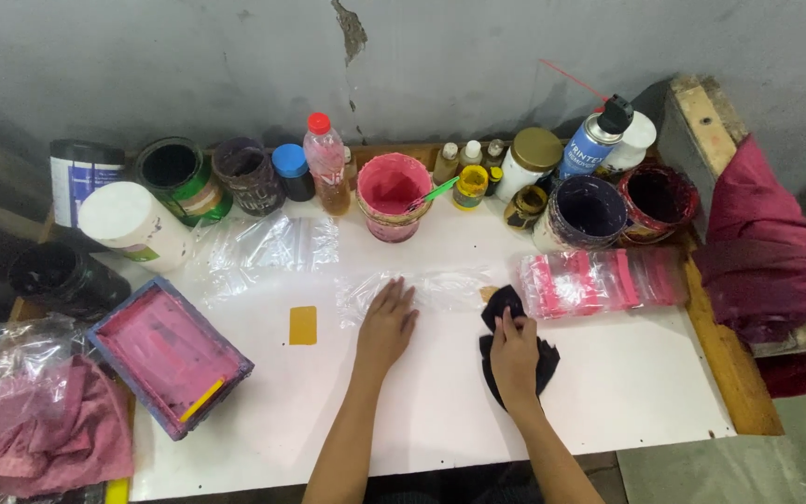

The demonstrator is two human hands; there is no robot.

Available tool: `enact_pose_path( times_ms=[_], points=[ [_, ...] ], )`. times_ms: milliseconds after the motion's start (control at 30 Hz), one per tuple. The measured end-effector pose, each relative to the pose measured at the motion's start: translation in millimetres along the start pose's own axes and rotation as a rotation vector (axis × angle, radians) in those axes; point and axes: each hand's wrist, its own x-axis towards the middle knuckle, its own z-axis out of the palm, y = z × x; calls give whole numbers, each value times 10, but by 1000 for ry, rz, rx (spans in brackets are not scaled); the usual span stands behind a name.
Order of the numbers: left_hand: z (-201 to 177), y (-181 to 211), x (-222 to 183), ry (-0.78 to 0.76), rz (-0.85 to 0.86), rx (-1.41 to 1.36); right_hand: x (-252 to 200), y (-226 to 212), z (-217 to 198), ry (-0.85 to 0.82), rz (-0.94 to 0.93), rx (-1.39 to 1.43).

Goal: Mixing ink in a container and then performing screen printing on small plastic sheets at a workbench.

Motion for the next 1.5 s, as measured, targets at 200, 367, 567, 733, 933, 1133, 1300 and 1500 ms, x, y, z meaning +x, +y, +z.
enact_pose_path(
  times_ms=[200,367,567,733,933,1133,1300,1500],
  points=[
    [261,-296,-26,296,139,2,-183,-27,-458,-93,-69,181],
    [-218,-91,54,513,-7,-158,-107,-395,-572,-108,-264,168],
    [-292,-453,-29,735,-353,-195,300,-724,-38,-348,-389,347],
    [-477,-499,-17,880,-481,-276,929,-686,460,-312,-209,270],
    [-401,-575,-51,890,-471,-254,795,-1028,625,120,-238,-59],
    [-389,-547,-45,834,-425,-194,248,-1267,-427,-744,-376,83],
    [-388,-516,-77,779,-380,-216,-62,-659,-641,-485,-312,-51],
    [-407,-440,-74,732,-315,-188,-294,315,-622,-222,-274,-59]
  ],
)
